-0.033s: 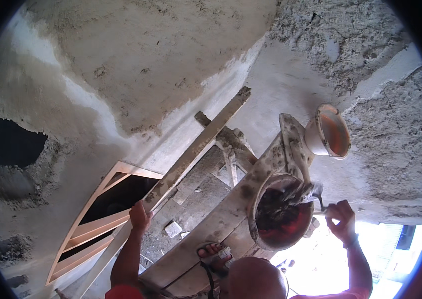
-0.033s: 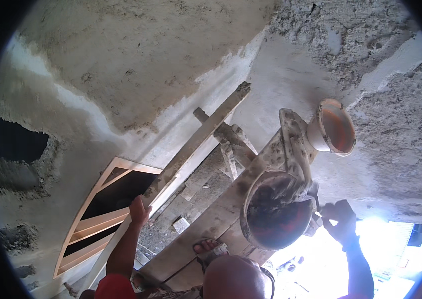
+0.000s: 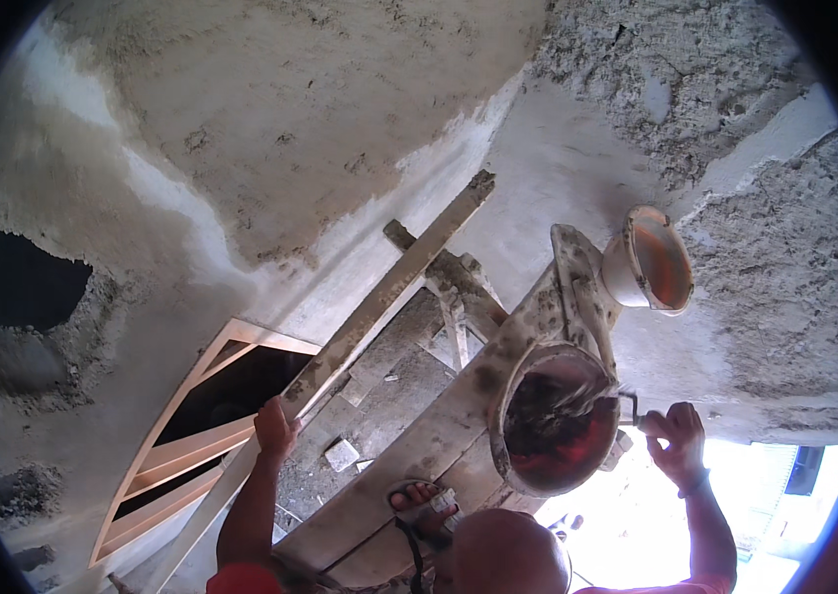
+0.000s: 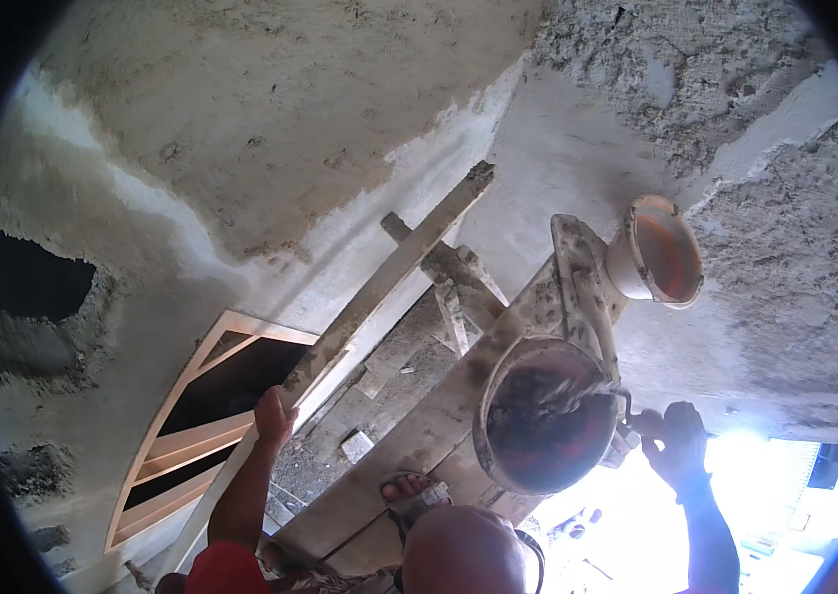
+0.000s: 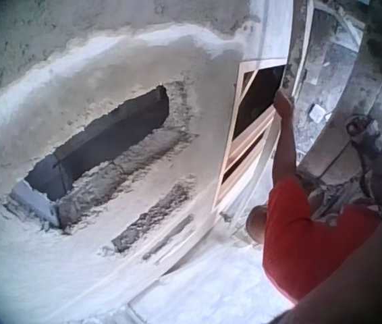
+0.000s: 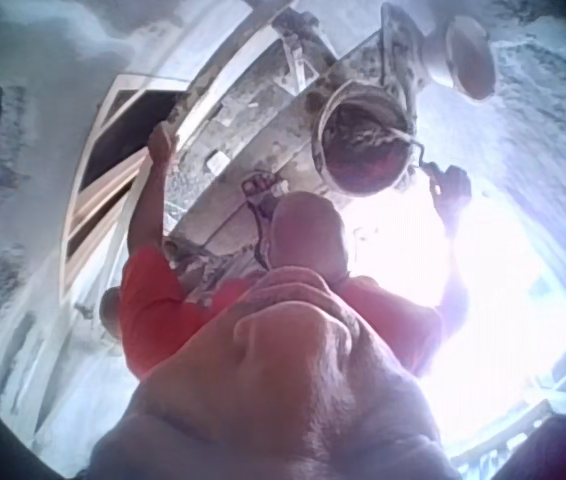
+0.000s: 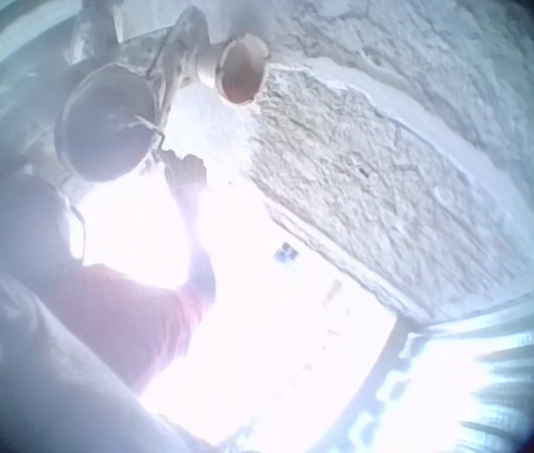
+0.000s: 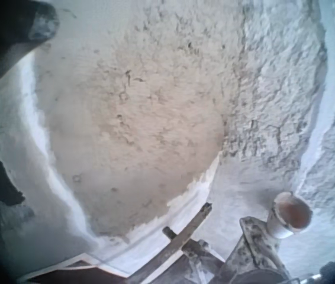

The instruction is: The person applies mortar to a wall and smooths it using a trowel and a wooden straightedge while standing on a scaffold. They scoop the mixture from a bucket and spread it along the wall surface and a wooden frame.

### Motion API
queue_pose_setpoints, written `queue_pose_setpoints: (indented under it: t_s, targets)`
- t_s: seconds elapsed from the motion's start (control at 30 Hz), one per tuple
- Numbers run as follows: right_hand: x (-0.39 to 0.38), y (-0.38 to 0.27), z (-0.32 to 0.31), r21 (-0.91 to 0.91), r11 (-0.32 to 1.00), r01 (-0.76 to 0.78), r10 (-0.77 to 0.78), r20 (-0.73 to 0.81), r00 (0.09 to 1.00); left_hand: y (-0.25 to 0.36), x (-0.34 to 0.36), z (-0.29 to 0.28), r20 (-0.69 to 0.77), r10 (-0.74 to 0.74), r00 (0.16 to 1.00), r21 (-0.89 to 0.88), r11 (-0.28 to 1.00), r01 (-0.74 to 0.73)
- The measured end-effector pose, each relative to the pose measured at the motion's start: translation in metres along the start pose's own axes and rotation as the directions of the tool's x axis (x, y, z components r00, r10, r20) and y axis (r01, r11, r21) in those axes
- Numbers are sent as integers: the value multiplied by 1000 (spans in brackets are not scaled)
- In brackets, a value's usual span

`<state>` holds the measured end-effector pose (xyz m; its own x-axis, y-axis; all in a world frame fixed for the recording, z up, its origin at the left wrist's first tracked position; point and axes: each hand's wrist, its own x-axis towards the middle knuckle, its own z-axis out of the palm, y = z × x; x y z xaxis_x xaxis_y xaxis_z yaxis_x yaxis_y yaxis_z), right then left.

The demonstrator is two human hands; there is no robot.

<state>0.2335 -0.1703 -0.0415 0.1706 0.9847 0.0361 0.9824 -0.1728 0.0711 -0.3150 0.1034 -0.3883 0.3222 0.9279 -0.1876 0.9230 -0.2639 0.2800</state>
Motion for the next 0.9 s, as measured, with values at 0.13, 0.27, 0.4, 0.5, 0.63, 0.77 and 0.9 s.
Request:
queue_pose_setpoints:
  t_s: [0.13, 0.27, 0.4, 0.5, 0.63, 0.77, 0.9]
  targets:
    - [14, 0, -8, 64, 997, 52, -44, -120, 992, 3, 1, 1, 14, -19, 1000, -3, 1000, 19]
    - [113, 0, 41, 316, 949, -11, 83, -216, 973, -3, -3, -1, -23, -17, 1000, 32, 999, 17]
    - [241, 57, 173, 496, 845, -197, 269, -76, 960, 8, 4, 3, -23, -18, 1000, 17, 1000, 19]
    - [325, 36, 204, 455, 738, -498, 494, 137, 858, 7, -1, -2, -17, -48, 999, 31, 998, 49]
    - [381, 38, 243, 542, 502, -674, 616, 323, 718, 15, 2, -9, 21, -69, 997, 0, 998, 69]
    - [402, 41, 268, 595, 463, -657, 583, 354, 731, 13, 0, -9, -24, -40, 999, 17, 999, 41]
    - [407, 45, 264, 634, 513, -579, 511, 316, 799, 13, 1, -10, -44, -19, 999, 13, 1000, 19]
